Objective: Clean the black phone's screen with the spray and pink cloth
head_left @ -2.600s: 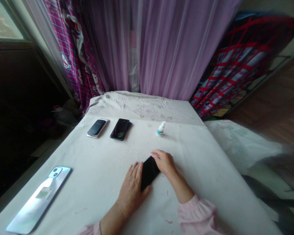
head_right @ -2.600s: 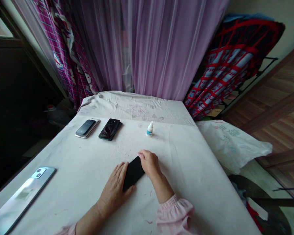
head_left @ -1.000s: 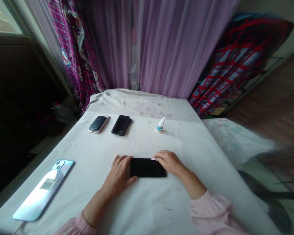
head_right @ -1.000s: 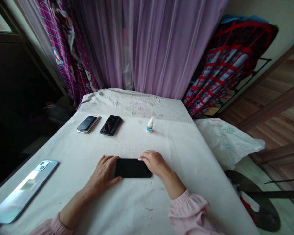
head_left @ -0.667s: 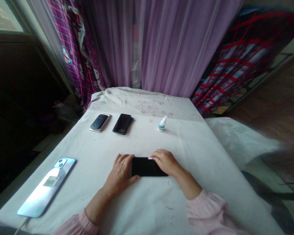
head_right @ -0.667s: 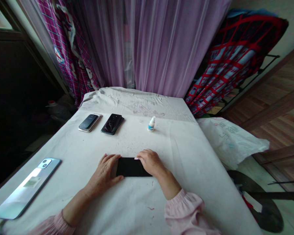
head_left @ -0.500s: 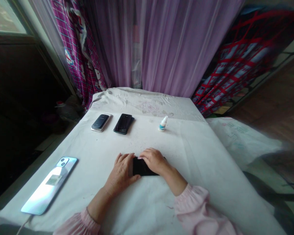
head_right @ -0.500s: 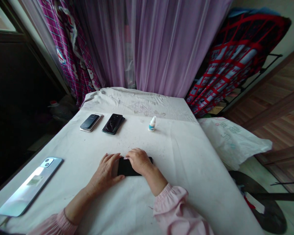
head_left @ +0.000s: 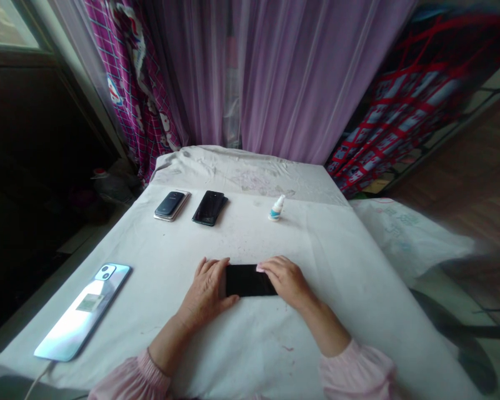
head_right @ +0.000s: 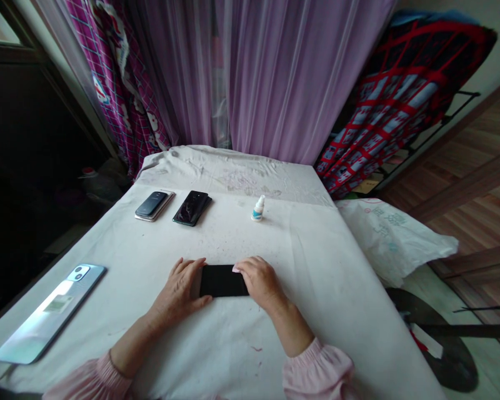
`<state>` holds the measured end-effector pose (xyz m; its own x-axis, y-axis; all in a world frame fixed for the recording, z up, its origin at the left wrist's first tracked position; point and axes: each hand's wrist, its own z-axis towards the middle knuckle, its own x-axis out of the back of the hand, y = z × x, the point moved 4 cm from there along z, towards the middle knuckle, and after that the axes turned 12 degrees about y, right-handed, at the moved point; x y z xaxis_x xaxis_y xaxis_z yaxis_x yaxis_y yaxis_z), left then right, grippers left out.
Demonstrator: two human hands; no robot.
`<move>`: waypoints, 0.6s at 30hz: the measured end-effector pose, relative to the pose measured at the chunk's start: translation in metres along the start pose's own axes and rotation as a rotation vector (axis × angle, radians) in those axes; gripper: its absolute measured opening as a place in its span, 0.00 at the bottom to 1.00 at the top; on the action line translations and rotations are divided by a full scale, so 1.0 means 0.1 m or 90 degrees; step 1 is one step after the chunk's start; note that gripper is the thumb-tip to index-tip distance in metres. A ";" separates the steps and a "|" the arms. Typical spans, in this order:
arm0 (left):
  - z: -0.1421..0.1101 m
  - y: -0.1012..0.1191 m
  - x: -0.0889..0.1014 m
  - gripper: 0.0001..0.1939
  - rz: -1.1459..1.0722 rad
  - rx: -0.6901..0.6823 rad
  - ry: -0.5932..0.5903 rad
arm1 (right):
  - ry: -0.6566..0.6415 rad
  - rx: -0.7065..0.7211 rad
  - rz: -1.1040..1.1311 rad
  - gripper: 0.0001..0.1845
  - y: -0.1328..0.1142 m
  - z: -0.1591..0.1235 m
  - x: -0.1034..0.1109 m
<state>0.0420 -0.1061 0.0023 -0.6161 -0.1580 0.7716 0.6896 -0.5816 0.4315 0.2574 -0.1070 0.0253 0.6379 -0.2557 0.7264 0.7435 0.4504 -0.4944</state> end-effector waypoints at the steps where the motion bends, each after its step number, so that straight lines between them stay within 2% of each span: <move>1: 0.00 0.01 0.00 0.40 0.009 -0.004 -0.002 | 0.014 0.016 0.022 0.15 -0.10 -0.03 -0.04; 3: 0.00 0.03 0.01 0.40 0.029 -0.010 -0.003 | 0.030 0.039 0.059 0.15 -0.25 -0.10 -0.08; 5: 0.00 0.05 0.02 0.39 0.047 -0.014 0.000 | 0.071 0.018 0.062 0.16 -0.29 -0.15 -0.06; 10: 0.01 0.08 0.04 0.39 0.068 -0.030 -0.001 | 0.253 -0.161 -0.028 0.16 0.05 -0.18 0.14; 15: 0.00 0.08 0.06 0.41 0.073 -0.040 0.001 | 0.221 -0.205 0.001 0.19 0.21 -0.16 0.09; 18: -0.01 0.07 0.07 0.39 0.075 -0.036 0.013 | 0.250 -0.219 -0.013 0.20 0.25 -0.20 0.13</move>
<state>0.0424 -0.1121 0.0105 -0.5398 -0.2442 0.8056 0.7355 -0.6024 0.3102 0.2888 -0.1163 0.0127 0.6006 -0.5927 0.5366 0.7375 0.1514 -0.6581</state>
